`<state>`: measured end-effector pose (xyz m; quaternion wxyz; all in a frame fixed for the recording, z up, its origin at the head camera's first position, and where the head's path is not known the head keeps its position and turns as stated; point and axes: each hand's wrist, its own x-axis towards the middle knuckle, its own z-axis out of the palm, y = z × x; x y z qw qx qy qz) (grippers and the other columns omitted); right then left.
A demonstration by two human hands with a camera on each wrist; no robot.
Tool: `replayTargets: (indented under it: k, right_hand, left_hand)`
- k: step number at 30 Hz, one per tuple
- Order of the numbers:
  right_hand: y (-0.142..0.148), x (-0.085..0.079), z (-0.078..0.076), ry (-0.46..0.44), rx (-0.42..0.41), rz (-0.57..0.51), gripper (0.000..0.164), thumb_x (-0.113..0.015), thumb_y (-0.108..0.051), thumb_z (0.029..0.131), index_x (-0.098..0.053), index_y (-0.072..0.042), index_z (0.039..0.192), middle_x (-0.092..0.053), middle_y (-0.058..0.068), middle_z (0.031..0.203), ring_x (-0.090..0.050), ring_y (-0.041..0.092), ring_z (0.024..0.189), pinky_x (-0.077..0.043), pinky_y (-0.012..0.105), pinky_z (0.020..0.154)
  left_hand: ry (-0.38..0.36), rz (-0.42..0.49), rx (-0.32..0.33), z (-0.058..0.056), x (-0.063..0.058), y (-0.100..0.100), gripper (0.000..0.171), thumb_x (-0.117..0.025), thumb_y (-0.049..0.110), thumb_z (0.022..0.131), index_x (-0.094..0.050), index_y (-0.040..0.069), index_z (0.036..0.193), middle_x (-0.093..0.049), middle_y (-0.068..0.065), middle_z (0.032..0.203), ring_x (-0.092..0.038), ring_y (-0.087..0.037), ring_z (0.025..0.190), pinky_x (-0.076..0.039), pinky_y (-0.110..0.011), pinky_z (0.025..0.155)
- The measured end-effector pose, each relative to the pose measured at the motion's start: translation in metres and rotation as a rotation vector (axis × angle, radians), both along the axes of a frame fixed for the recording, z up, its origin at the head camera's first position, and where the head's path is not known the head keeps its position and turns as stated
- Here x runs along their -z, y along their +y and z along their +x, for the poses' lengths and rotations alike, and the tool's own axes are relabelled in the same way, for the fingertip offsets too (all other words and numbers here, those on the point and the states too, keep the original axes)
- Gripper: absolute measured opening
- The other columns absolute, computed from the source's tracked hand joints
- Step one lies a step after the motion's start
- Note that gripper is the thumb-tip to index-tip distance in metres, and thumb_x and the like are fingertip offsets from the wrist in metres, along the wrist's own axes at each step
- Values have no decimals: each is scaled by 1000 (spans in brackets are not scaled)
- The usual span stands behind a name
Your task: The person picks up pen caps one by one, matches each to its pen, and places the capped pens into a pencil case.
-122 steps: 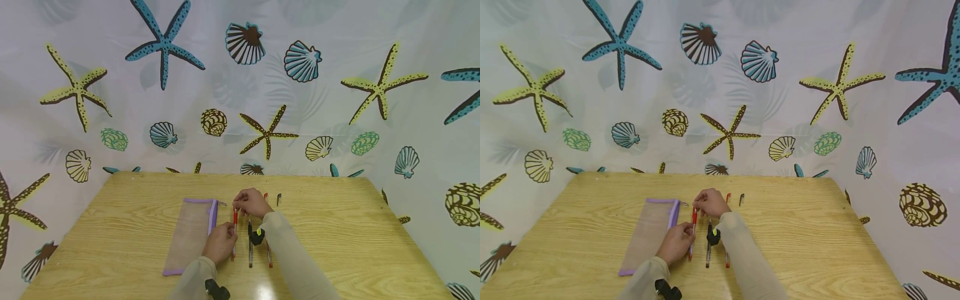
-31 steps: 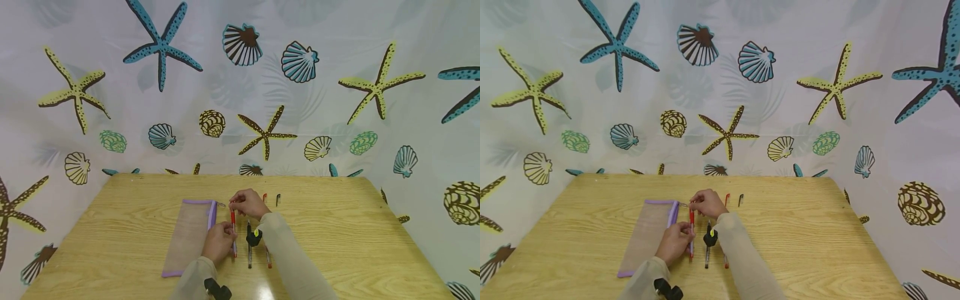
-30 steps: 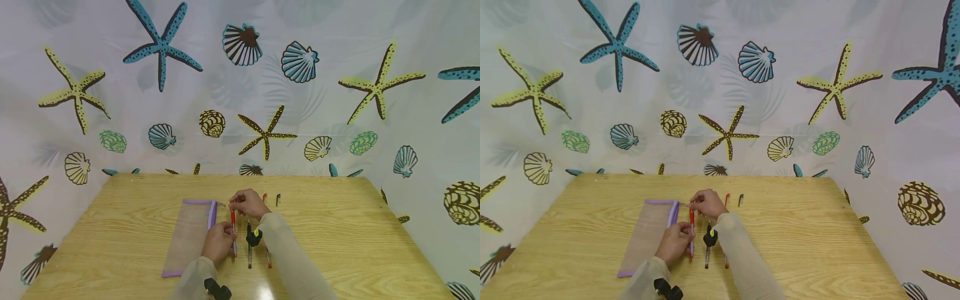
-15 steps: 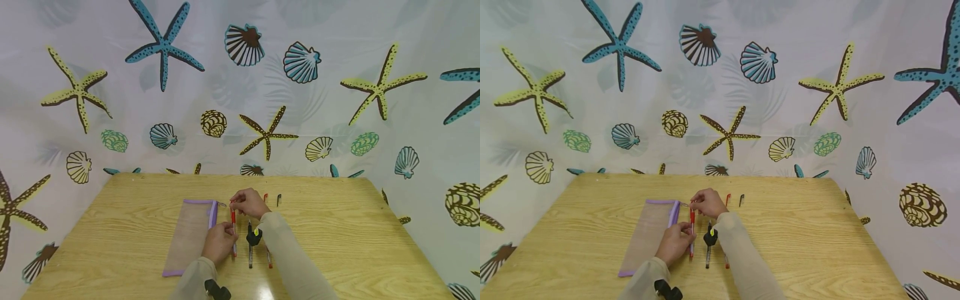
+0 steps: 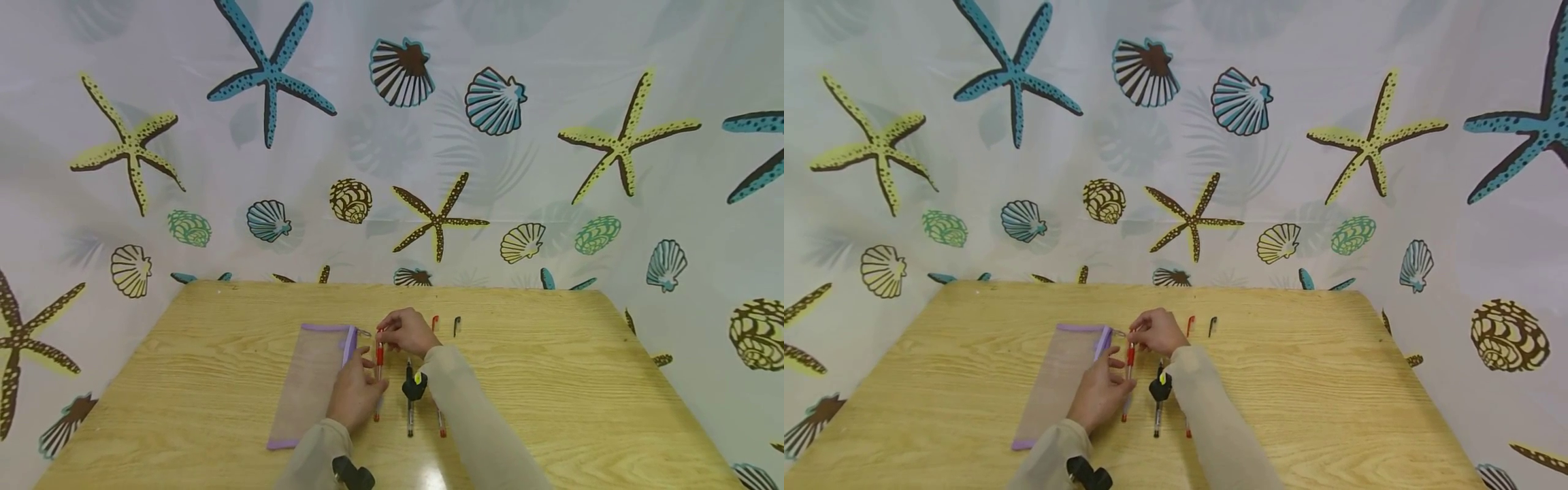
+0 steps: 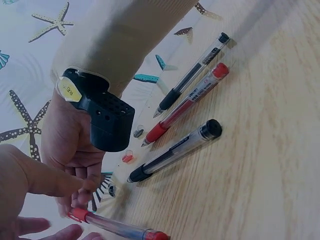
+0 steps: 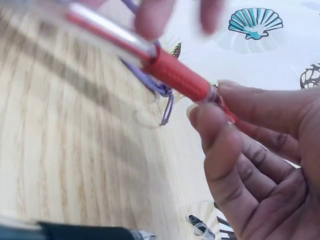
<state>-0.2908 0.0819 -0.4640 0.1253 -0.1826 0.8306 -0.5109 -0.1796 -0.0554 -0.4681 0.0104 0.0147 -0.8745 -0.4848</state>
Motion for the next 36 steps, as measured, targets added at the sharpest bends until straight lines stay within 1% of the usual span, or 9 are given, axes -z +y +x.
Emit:
replayTargets:
  k: [2,5,10,13,21,26,31,36]
  right_hand:
    - [-1,1,-1,-3,0,6,14,-68,-5,88,-68,5,99,-70,11,77,-66,32,65,-56,38,55]
    - [-3,1,0,2,-1,34,14,-69,-5,88,-69,4,98,-69,9,76,-67,29,65,-56,37,57]
    - [-6,1,1,-3,-4,77,15,-69,-6,88,-69,4,99,-68,9,76,-67,24,65,-57,34,59]
    - [-7,1,0,-13,-13,91,14,-68,-6,88,-69,4,99,-68,10,76,-67,23,65,-57,33,61]
    - [-9,12,-7,27,-47,187,9,-69,-7,88,-72,1,90,-69,6,74,-64,14,62,-54,27,58]
    - [-12,17,-8,7,-57,198,9,-69,-5,88,-73,2,91,-69,6,72,-65,15,61,-55,27,57]
    - [-15,13,-4,-9,-59,198,8,-68,-3,88,-73,3,90,-69,8,72,-66,18,62,-56,29,57]
    - [-17,9,-1,-29,-48,219,8,-68,-3,88,-73,3,89,-69,8,72,-66,17,62,-56,28,59]
  left_hand:
    - [9,7,-30,-1,0,1,70,-74,10,81,-37,0,140,-58,-13,111,-60,-24,90,-52,-40,72]
    - [34,8,-54,-1,-1,2,72,-74,10,81,-34,1,141,-57,-12,109,-58,-27,92,-50,-42,75]
    - [56,10,-57,0,-3,2,69,-75,9,81,-37,1,138,-58,-12,107,-58,-27,91,-50,-42,75]
    - [48,8,-57,1,-4,2,67,-75,10,81,-39,2,137,-58,-12,108,-58,-26,92,-50,-42,76]
    - [45,1,-68,0,-4,4,65,-75,11,81,-41,3,136,-58,-12,108,-57,-26,92,-49,-41,76]
    - [37,8,-66,-1,-4,4,65,-74,12,82,-41,3,137,-57,-13,108,-56,-26,92,-49,-42,77]
    - [35,18,-62,-1,-3,3,65,-74,12,82,-41,3,137,-57,-12,108,-56,-27,93,-49,-42,77]
    - [30,15,-59,-1,-2,3,64,-74,12,82,-41,2,137,-57,-12,108,-56,-26,93,-50,-42,77]
